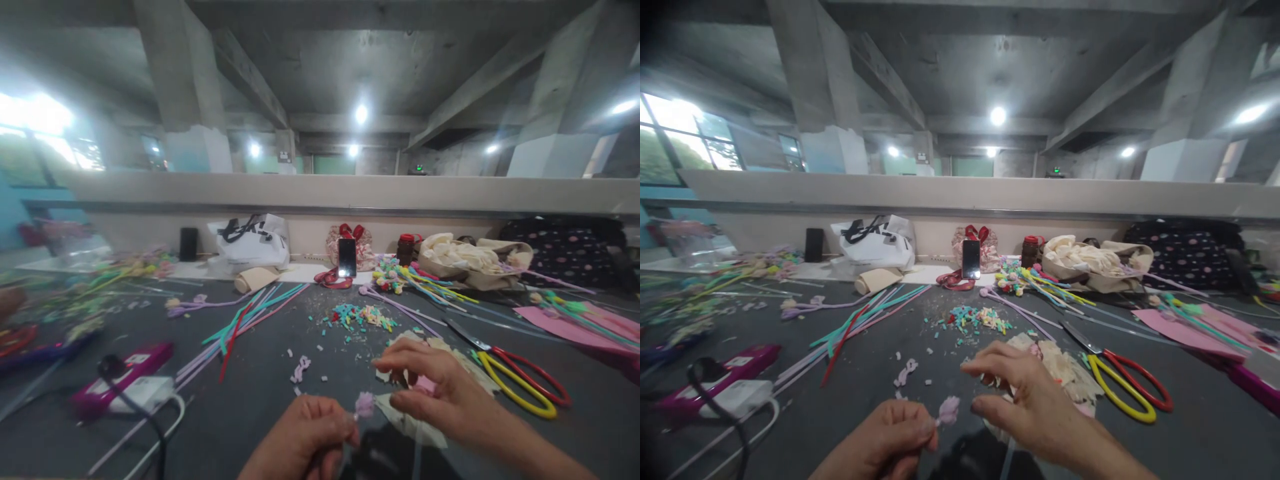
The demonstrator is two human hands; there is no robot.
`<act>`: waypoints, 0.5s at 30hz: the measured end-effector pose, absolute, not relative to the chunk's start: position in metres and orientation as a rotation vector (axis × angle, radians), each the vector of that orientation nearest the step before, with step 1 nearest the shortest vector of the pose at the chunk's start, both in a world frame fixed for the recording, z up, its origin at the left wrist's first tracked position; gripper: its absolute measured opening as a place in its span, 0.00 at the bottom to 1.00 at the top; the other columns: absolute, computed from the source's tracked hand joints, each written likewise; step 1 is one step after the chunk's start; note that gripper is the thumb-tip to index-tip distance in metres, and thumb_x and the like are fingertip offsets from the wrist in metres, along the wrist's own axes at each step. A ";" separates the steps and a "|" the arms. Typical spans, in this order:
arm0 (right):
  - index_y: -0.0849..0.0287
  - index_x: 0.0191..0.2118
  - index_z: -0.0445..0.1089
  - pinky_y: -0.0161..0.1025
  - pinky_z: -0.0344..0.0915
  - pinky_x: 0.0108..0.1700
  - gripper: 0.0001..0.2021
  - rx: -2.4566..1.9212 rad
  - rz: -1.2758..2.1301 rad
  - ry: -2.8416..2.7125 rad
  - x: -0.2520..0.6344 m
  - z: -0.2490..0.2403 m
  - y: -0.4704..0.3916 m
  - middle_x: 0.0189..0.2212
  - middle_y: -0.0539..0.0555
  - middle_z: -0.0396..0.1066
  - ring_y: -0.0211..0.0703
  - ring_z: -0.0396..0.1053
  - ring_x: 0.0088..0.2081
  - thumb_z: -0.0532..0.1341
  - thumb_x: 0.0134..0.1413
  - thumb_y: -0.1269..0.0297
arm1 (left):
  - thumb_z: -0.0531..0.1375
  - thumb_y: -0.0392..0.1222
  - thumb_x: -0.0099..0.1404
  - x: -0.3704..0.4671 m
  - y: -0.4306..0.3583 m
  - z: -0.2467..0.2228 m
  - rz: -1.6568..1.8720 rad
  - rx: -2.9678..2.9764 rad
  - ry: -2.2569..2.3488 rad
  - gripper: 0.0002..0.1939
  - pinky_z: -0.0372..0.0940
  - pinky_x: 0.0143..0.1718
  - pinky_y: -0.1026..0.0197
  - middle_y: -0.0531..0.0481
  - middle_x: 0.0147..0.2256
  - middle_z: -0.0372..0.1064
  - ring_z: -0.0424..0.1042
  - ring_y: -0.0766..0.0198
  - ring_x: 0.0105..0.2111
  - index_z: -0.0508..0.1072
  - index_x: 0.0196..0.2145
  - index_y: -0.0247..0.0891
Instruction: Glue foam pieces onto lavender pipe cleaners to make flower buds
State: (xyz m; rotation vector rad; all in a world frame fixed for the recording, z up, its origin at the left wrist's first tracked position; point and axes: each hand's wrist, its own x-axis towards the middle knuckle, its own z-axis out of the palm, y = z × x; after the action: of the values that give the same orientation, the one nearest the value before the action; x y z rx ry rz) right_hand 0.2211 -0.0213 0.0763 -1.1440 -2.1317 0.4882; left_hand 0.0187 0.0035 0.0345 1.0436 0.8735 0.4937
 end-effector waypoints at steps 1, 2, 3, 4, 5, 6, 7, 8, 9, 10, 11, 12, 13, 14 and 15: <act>0.51 0.44 0.66 0.34 0.61 0.37 0.16 -1.122 0.487 -2.155 0.219 0.078 -0.023 0.38 0.50 0.67 0.38 0.64 0.37 0.60 0.47 0.69 | 0.59 0.48 0.46 0.019 0.005 0.035 0.460 1.057 0.850 0.13 0.35 0.10 0.72 0.60 0.05 0.54 0.45 0.78 0.06 0.68 0.18 0.33; 0.50 0.45 0.65 0.34 0.60 0.40 0.17 -1.099 0.483 -2.185 0.217 0.079 -0.025 0.40 0.51 0.66 0.39 0.63 0.40 0.60 0.47 0.68 | 0.60 0.49 0.44 0.019 0.007 0.035 0.430 1.062 0.831 0.14 0.34 0.09 0.71 0.59 0.05 0.54 0.45 0.78 0.06 0.68 0.17 0.33; 0.50 0.46 0.64 0.35 0.59 0.43 0.18 -1.071 0.477 -2.220 0.215 0.081 -0.027 0.42 0.51 0.65 0.39 0.62 0.43 0.60 0.47 0.68 | 0.60 0.49 0.43 0.020 0.008 0.034 0.406 1.052 0.819 0.14 0.34 0.09 0.71 0.59 0.05 0.54 0.45 0.77 0.06 0.68 0.16 0.33; 0.49 0.47 0.64 0.36 0.57 0.46 0.19 -1.046 0.473 -2.253 0.213 0.082 -0.028 0.43 0.51 0.64 0.39 0.61 0.44 0.60 0.47 0.68 | 0.61 0.50 0.43 0.020 0.008 0.034 0.407 1.030 0.810 0.15 0.34 0.09 0.71 0.59 0.05 0.54 0.45 0.77 0.06 0.68 0.16 0.33; 0.49 0.47 0.63 0.36 0.56 0.47 0.19 -1.029 0.471 -2.283 0.211 0.083 -0.030 0.44 0.50 0.64 0.39 0.60 0.45 0.60 0.46 0.69 | 0.61 0.49 0.43 0.020 0.007 0.033 0.412 1.003 0.800 0.15 0.34 0.09 0.71 0.59 0.05 0.54 0.44 0.78 0.06 0.68 0.17 0.33; 0.48 0.47 0.63 0.37 0.55 0.48 0.20 -1.018 0.475 -2.311 0.209 0.084 -0.031 0.44 0.50 0.64 0.39 0.60 0.45 0.60 0.46 0.69 | 0.61 0.49 0.44 0.021 0.006 0.031 0.437 0.976 0.791 0.14 0.34 0.09 0.71 0.60 0.05 0.53 0.44 0.78 0.06 0.68 0.17 0.33; 0.48 0.47 0.63 0.37 0.55 0.48 0.21 -1.010 0.481 -2.331 0.208 0.084 -0.031 0.44 0.50 0.64 0.39 0.60 0.45 0.61 0.45 0.70 | 0.61 0.49 0.44 0.021 0.005 0.029 0.462 0.952 0.779 0.14 0.34 0.09 0.71 0.61 0.05 0.53 0.43 0.78 0.06 0.68 0.18 0.33; 0.47 0.47 0.63 0.37 0.55 0.48 0.22 -1.009 0.483 -2.336 0.208 0.084 -0.031 0.44 0.50 0.64 0.39 0.60 0.45 0.61 0.44 0.70 | 0.61 0.49 0.45 0.020 0.005 0.027 0.482 0.936 0.762 0.14 0.34 0.09 0.71 0.61 0.05 0.53 0.43 0.79 0.06 0.68 0.18 0.33; 0.47 0.47 0.63 0.38 0.56 0.48 0.22 -1.020 0.479 -2.322 0.208 0.084 -0.031 0.44 0.50 0.63 0.39 0.60 0.45 0.61 0.44 0.70 | 0.61 0.49 0.45 0.019 0.006 0.025 0.495 0.930 0.743 0.14 0.35 0.09 0.71 0.60 0.06 0.54 0.43 0.79 0.06 0.68 0.18 0.33; 0.48 0.47 0.63 0.38 0.56 0.48 0.22 -1.045 0.475 -2.284 0.208 0.083 -0.030 0.44 0.50 0.63 0.40 0.60 0.46 0.61 0.44 0.70 | 0.61 0.49 0.44 0.018 0.007 0.022 0.491 0.927 0.720 0.15 0.35 0.09 0.72 0.60 0.06 0.55 0.44 0.78 0.06 0.68 0.18 0.32; 0.48 0.47 0.63 0.38 0.56 0.46 0.21 -1.077 0.472 -2.225 0.209 0.081 -0.029 0.44 0.51 0.63 0.41 0.60 0.45 0.61 0.44 0.69 | 0.62 0.50 0.42 0.016 0.009 0.020 0.491 0.918 0.700 0.15 0.36 0.09 0.72 0.59 0.06 0.56 0.46 0.78 0.07 0.68 0.18 0.32; 0.49 0.46 0.64 0.38 0.58 0.44 0.19 -1.112 0.475 -2.156 0.210 0.079 -0.027 0.44 0.51 0.63 0.41 0.61 0.44 0.60 0.45 0.69 | 0.63 0.50 0.41 0.014 0.011 0.018 0.506 0.899 0.685 0.16 0.38 0.09 0.73 0.58 0.06 0.57 0.48 0.78 0.07 0.68 0.19 0.32; 0.51 0.45 0.65 0.37 0.59 0.41 0.17 -1.149 0.480 -2.085 0.212 0.077 -0.026 0.42 0.52 0.64 0.41 0.62 0.42 0.59 0.47 0.68 | 0.64 0.50 0.39 0.012 0.012 0.016 0.526 0.872 0.677 0.17 0.40 0.09 0.73 0.57 0.07 0.58 0.50 0.77 0.07 0.69 0.19 0.32; 0.52 0.43 0.66 0.36 0.60 0.38 0.14 -1.181 0.494 -2.030 0.213 0.075 -0.024 0.40 0.52 0.66 0.40 0.64 0.39 0.58 0.48 0.68 | 0.64 0.50 0.38 0.010 0.013 0.015 0.561 0.841 0.676 0.17 0.41 0.10 0.74 0.56 0.08 0.59 0.52 0.77 0.08 0.69 0.19 0.32; 0.53 0.41 0.67 0.35 0.61 0.35 0.12 -1.205 0.512 -1.992 0.214 0.072 -0.022 0.37 0.51 0.67 0.40 0.65 0.36 0.57 0.48 0.68 | 0.64 0.50 0.39 0.008 0.013 0.014 0.614 0.802 0.681 0.17 0.44 0.11 0.74 0.55 0.08 0.61 0.54 0.77 0.09 0.69 0.20 0.32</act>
State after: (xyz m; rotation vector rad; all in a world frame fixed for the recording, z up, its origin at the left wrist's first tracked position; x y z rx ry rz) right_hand 0.2142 -0.0221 0.0718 -1.2055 -1.9918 0.5119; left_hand 0.0079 0.0134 0.0145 0.8022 0.6814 0.6138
